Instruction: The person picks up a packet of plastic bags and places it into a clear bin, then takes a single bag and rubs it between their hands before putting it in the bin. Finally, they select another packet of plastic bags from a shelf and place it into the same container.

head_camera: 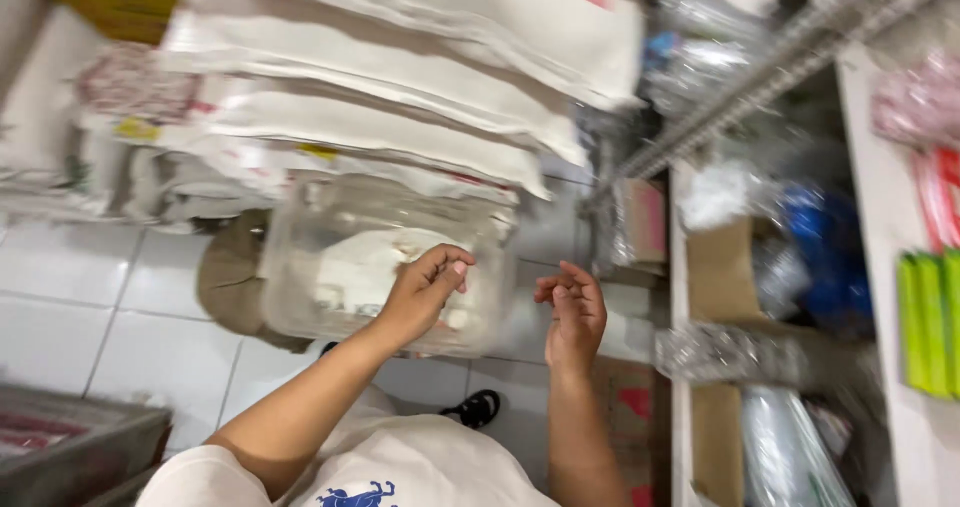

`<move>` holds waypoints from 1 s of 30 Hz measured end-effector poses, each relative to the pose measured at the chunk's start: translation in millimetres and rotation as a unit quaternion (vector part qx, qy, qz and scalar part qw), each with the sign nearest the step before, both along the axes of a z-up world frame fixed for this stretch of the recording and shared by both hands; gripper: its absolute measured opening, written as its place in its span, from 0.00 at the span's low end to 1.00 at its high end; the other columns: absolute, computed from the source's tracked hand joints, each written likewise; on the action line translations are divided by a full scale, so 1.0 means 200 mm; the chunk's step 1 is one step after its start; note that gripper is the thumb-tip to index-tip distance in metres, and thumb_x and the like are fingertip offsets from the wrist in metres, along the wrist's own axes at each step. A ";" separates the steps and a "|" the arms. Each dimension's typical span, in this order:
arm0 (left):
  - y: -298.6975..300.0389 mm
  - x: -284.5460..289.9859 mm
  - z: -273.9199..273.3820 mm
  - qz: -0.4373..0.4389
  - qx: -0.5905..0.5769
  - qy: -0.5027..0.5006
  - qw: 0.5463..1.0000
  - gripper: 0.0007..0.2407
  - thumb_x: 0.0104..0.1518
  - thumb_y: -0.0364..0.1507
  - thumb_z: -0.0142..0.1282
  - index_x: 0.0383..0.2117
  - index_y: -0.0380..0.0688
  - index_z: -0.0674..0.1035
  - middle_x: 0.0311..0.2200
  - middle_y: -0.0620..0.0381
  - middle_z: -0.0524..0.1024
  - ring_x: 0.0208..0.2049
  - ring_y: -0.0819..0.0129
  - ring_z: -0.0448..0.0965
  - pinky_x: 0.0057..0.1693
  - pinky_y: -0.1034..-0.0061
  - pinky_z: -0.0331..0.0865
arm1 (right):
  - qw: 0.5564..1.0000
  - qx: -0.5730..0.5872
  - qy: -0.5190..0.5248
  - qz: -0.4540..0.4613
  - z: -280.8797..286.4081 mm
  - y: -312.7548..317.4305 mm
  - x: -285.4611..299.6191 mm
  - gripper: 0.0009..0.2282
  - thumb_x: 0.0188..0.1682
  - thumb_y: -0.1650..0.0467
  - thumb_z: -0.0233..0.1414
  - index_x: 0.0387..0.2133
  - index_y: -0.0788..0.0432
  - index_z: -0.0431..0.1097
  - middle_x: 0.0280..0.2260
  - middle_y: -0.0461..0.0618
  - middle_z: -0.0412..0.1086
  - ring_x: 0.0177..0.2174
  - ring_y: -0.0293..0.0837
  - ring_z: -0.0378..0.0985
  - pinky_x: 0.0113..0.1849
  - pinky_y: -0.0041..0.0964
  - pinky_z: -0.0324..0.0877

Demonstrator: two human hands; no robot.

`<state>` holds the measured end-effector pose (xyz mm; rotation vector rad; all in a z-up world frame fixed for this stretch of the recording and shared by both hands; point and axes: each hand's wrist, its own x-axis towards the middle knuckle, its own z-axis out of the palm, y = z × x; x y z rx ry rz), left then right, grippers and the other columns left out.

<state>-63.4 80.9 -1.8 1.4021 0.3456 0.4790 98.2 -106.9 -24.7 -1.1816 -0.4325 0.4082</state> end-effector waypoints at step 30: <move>0.68 -0.72 -0.16 0.182 -0.135 0.114 0.967 0.11 0.65 0.37 0.49 0.41 0.43 0.79 0.24 0.63 0.76 0.20 0.80 0.65 0.28 0.82 0.61 | 0.957 -0.101 0.035 0.270 -0.08 0.98 -0.49 0.11 0.52 0.77 0.48 0.47 0.69 0.70 0.38 0.55 0.74 0.37 0.43 0.75 0.43 0.40 0.72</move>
